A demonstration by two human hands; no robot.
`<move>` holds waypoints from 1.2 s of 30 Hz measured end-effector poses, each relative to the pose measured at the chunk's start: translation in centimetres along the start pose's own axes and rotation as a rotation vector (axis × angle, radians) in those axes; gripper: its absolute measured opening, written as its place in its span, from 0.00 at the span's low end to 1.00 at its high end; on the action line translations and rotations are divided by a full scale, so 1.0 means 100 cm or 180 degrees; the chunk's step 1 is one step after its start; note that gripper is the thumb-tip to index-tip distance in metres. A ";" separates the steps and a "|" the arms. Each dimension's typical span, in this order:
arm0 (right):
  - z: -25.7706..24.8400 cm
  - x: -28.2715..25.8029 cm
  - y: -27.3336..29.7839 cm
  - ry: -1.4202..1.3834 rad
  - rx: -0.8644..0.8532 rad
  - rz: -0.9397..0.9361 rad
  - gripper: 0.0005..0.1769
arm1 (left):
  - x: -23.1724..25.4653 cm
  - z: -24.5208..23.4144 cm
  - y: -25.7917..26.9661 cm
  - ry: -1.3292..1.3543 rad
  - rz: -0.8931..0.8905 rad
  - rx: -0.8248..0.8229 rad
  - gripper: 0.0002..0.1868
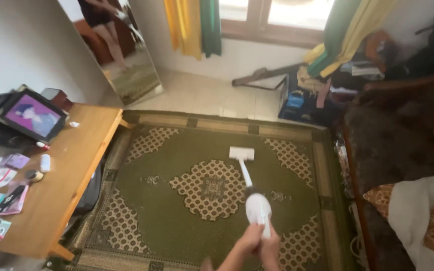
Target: Vacuuming the tiled floor and a rug in a bedroom.
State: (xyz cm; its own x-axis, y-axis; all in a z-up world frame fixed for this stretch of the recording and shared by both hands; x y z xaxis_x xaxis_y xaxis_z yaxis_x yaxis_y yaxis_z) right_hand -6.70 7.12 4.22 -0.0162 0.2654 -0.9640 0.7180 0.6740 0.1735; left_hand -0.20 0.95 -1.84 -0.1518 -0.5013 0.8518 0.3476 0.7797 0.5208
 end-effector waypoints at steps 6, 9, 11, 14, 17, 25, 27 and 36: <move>-0.049 -0.031 0.132 0.0301 -0.0160 0.0575 0.33 | -0.062 -0.004 0.107 0.0070 0.0071 -0.0072 0.23; -0.074 0.046 0.166 0.0194 -0.0135 0.0215 0.32 | -0.084 -0.003 0.179 0.0174 -0.0314 -0.0002 0.22; -0.089 0.093 0.195 -0.0063 -0.0124 0.0131 0.33 | -0.128 0.003 0.209 0.0019 -0.0156 -0.0018 0.23; -0.129 0.091 0.264 -0.0137 -0.0142 0.0276 0.32 | -0.116 0.008 0.309 0.0236 -0.0539 -0.0105 0.23; -0.164 0.077 0.337 0.0093 -0.0223 0.0563 0.31 | -0.180 0.016 0.349 0.0458 -0.0424 -0.0113 0.23; -0.263 0.087 0.455 0.0619 -0.0270 0.0152 0.31 | -0.213 0.055 0.506 0.0393 -0.0566 0.0076 0.24; -0.290 0.090 0.484 0.0889 -0.0341 0.0117 0.30 | -0.215 0.064 0.556 0.0464 -0.0647 0.0071 0.24; -0.400 0.108 0.605 0.0764 -0.0588 -0.0082 0.25 | -0.337 0.120 0.658 0.0289 0.0056 0.0217 0.27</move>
State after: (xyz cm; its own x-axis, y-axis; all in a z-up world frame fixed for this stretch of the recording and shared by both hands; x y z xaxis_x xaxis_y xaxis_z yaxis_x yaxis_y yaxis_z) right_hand 8.76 78.32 12.37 -0.2127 0.3871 -0.8972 0.5768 0.7909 0.2045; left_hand 16.69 73.67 4.41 -0.0607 -0.5169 0.8539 0.2853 0.8108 0.5111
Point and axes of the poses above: each hand's wrist, its own y-axis away from the middle knuckle, its own z-axis out of the palm, x = y × z, the point moved 3 cm from there along -y, towards the middle knuckle, and after that the axes turned 5 degrees about x, right-handed, at the moved point
